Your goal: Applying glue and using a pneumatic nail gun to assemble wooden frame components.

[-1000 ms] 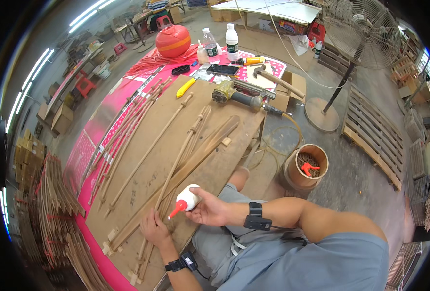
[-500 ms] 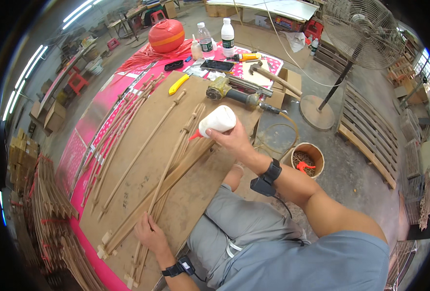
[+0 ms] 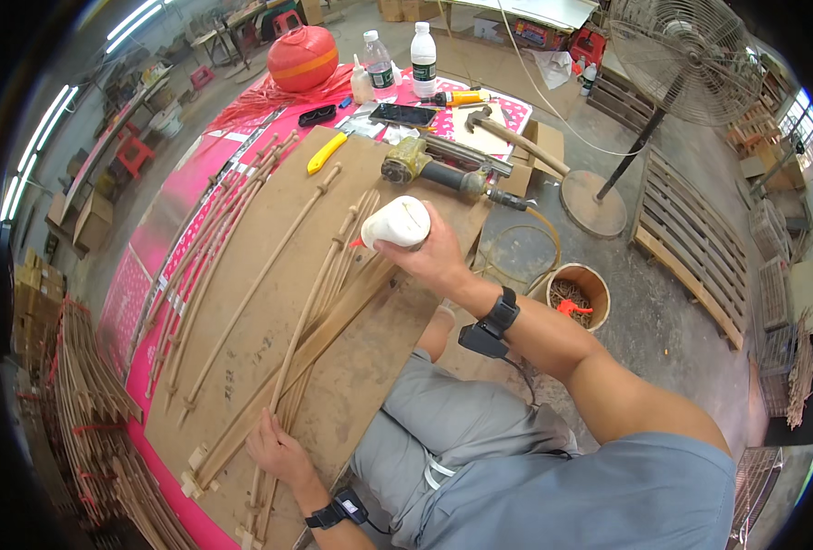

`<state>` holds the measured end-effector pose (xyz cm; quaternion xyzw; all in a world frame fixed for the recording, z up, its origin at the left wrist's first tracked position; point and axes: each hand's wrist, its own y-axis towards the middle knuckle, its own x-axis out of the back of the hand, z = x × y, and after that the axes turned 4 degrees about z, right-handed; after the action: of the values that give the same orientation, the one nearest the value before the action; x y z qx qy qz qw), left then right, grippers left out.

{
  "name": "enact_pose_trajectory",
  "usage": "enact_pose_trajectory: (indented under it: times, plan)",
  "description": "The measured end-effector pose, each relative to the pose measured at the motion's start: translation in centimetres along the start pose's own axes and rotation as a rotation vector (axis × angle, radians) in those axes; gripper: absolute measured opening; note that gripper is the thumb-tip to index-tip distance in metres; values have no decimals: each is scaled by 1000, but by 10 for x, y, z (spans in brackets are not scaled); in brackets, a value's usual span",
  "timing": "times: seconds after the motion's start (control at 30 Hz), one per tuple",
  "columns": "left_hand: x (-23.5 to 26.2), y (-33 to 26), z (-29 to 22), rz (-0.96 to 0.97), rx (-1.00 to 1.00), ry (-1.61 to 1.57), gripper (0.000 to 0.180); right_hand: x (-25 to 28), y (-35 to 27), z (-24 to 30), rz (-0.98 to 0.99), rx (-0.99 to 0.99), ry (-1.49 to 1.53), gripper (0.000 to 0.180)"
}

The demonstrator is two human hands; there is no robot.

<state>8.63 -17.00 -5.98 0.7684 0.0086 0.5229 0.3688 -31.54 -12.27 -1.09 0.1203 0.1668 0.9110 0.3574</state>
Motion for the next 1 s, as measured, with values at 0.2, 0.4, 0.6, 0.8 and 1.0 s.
enact_pose_trajectory:
  times: [0.2,0.4,0.6,0.8,1.0]
  plan:
    - [1,0,-2,-13,2,7,20,-6,6,4,4,-26,16,56]
    - [1,1,-2,-14,11,2,20,-9,11,-1,7,-39,-29,53]
    - [3,3,-4,-19,18,5,19,-13,16,-4,-12,-38,6,51]
    - [2,3,-4,-17,27,12,19,-17,20,-11,-19,-37,52,52]
    - [1,2,-3,-18,30,4,19,-17,22,-14,-24,-34,25,51]
